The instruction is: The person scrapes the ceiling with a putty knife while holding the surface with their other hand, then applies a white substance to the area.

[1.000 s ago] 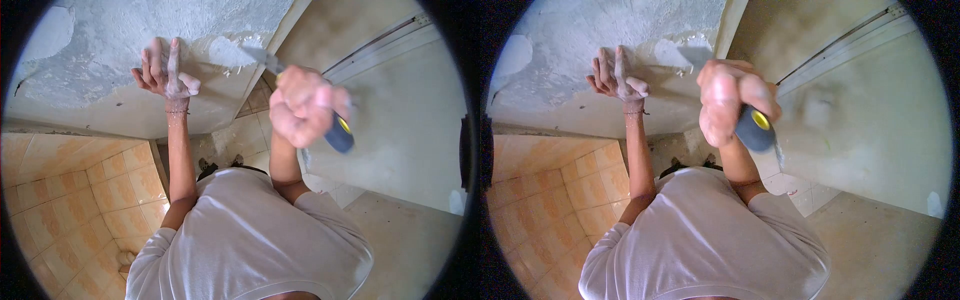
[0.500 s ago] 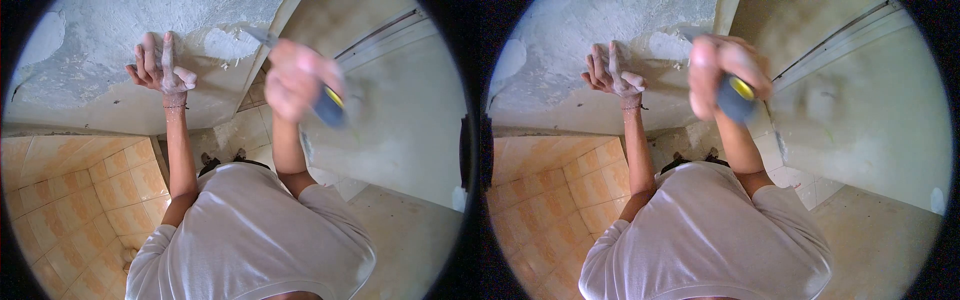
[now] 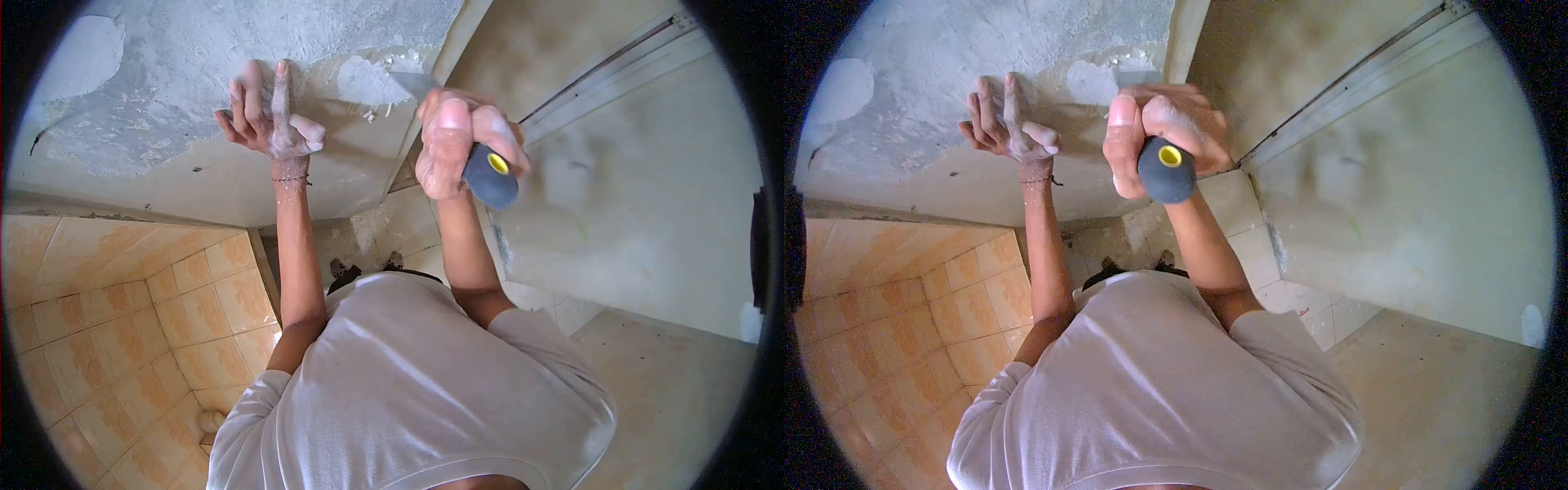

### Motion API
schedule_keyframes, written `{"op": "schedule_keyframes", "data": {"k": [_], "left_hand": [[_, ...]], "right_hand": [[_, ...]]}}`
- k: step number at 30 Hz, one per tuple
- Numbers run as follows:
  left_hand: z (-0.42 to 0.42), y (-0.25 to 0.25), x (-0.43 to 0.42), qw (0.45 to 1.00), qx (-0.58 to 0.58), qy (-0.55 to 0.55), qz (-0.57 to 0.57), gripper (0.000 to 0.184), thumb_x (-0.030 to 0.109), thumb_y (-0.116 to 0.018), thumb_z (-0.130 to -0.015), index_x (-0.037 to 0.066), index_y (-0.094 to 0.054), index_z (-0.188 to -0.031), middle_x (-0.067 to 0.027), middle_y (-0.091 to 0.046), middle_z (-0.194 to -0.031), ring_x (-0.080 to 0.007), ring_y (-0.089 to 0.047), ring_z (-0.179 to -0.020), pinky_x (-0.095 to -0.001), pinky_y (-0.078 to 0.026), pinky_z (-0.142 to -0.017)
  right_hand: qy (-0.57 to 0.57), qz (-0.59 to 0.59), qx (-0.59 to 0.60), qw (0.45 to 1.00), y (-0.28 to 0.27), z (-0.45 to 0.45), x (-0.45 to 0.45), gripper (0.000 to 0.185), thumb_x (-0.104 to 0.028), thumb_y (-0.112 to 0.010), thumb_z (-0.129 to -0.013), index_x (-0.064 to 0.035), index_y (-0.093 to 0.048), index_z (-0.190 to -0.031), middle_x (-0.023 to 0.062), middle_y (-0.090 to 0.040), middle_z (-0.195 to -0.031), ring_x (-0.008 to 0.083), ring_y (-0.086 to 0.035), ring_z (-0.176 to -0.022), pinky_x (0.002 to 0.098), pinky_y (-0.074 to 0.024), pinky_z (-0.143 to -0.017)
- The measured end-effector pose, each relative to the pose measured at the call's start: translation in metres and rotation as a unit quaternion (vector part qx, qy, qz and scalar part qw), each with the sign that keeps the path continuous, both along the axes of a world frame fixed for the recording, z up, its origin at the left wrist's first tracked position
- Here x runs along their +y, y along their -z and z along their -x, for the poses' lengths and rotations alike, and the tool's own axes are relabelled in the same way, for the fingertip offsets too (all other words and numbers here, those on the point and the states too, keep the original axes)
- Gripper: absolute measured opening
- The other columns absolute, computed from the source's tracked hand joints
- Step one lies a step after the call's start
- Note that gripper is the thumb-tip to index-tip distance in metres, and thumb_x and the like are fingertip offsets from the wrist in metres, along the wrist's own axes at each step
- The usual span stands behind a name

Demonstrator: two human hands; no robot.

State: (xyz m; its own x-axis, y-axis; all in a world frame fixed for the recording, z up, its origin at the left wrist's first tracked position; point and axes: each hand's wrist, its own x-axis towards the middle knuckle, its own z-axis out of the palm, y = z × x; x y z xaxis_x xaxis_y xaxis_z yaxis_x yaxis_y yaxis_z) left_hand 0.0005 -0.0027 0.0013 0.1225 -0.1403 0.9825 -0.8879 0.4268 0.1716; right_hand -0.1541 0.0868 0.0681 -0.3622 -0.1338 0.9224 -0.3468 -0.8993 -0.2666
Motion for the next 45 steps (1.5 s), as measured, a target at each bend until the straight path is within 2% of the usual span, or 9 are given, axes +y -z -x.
{"op": "schedule_keyframes", "data": {"k": [7,14,17,19,23,26,32,39,45], "left_hand": [[0.0,0.001,0.0,1.0,-0.001,0.004,0.003,0.092,0.076,0.005,-0.085,0.026,-0.065,-0.12,-0.0039,-0.056,-0.132,-0.0217,-0.04,-0.13,-0.0433,-0.011,-0.117],[0.001,-0.002,0.001,1.0,-0.002,0.011,0.005,0.091,0.074,0.004,-0.086,0.025,-0.064,-0.12,-0.0047,-0.055,-0.133,-0.0227,-0.04,-0.131,-0.044,-0.01,-0.117],[0.0,-0.001,0.0,1.0,-0.004,0.013,0.004,0.09,0.074,0.003,-0.087,0.024,-0.065,-0.12,-0.0053,-0.055,-0.133,-0.0233,-0.041,-0.13,-0.0439,-0.01,-0.117],[0.002,-0.001,0.004,1.0,0.003,0.01,-0.009,0.089,0.073,0.002,-0.087,0.024,-0.065,-0.12,-0.0057,-0.055,-0.132,-0.0233,-0.041,-0.13,-0.0437,-0.01,-0.117],[0.002,0.002,-0.001,0.999,0.005,0.023,0.023,0.088,0.073,0.001,-0.088,0.024,-0.064,-0.121,-0.0057,-0.056,-0.132,-0.0231,-0.041,-0.13,-0.0433,-0.01,-0.117],[0.001,0.002,0.0,1.0,0.007,0.003,0.004,0.088,0.073,0.002,-0.088,0.025,-0.065,-0.12,-0.0054,-0.055,-0.133,-0.0232,-0.041,-0.13,-0.0433,-0.01,-0.117],[0.002,0.003,-0.002,0.999,0.007,0.023,0.021,0.09,0.074,0.002,-0.087,0.024,-0.066,-0.118,-0.0052,-0.054,-0.134,-0.0226,-0.04,-0.131,-0.0437,-0.01,-0.117],[0.003,0.0,0.002,1.0,0.016,0.019,-0.003,0.091,0.075,0.001,-0.086,0.023,-0.066,-0.118,-0.0054,-0.053,-0.135,-0.0228,-0.04,-0.131,-0.0443,-0.011,-0.117],[0.002,0.002,0.0,1.0,0.012,0.016,0.007,0.094,0.076,0.005,-0.084,0.024,-0.066,-0.118,-0.0056,-0.053,-0.136,-0.0228,-0.04,-0.131,-0.0443,-0.011,-0.117]], "right_hand": [[-0.223,0.086,0.013,0.971,-0.043,0.008,0.028,0.018,0.005,-0.057,-0.074,-0.001,-0.041,-0.067,0.0032,-0.044,-0.05,0.0123,-0.041,-0.039,0.0286,-0.0387,-0.037],[0.087,0.0,0.139,0.986,0.005,0.001,0.002,0.017,0.001,-0.059,-0.08,-0.0065,-0.046,-0.072,0.0008,-0.049,-0.055,0.0115,-0.045,-0.039,0.0252,-0.0372,-0.04],[0.04,-0.035,-0.01,0.999,-0.001,-0.002,0.008,0.024,-0.001,-0.055,-0.082,-0.0103,-0.042,-0.065,-0.0019,-0.043,-0.052,0.0109,-0.042,-0.041,0.0267,-0.0357,-0.043],[-0.262,0.069,0.051,0.961,-0.036,0.017,0.018,0.023,0.007,-0.065,-0.07,-0.0041,-0.045,-0.075,0.0003,-0.045,-0.047,0.0122,-0.043,-0.039,0.0259,-0.0353,-0.036],[-0.154,0.02,-0.041,0.987,-0.021,0.003,0.01,0.031,-0.009,-0.048,-0.085,-0.0141,-0.03,-0.061,-0.0017,-0.035,-0.048,0.0127,-0.034,-0.046,0.0269,-0.0316,-0.049],[-0.034,0.086,-0.008,0.996,-0.008,0.004,0.007,0.026,0.011,-0.061,-0.072,-0.0033,-0.04,-0.066,0.0014,-0.047,-0.05,0.0131,-0.038,-0.035,0.0255,-0.0351,-0.034],[-0.303,0.101,-0.034,0.947,-0.048,0.006,0.026,0.029,0.005,-0.061,-0.072,-0.0081,-0.037,-0.062,-0.0022,-0.045,-0.05,0.013,-0.039,-0.04,0.026,-0.0354,-0.039],[0.067,-0.057,-0.02,0.996,0.015,0.004,-0.003,0.03,-0.004,-0.063,-0.075,-0.0103,-0.039,-0.058,-0.0024,-0.045,-0.048,0.0119,-0.042,-0.038,0.0272,-0.0352,-0.039],[-0.189,0.034,-0.011,0.981,-0.05,0.007,0.024,0.021,-0.004,-0.046,-0.086,-0.0139,-0.031,-0.077,-0.0003,-0.032,-0.052,0.0083,-0.029,-0.041,0.026,-0.0294,-0.041]]}}
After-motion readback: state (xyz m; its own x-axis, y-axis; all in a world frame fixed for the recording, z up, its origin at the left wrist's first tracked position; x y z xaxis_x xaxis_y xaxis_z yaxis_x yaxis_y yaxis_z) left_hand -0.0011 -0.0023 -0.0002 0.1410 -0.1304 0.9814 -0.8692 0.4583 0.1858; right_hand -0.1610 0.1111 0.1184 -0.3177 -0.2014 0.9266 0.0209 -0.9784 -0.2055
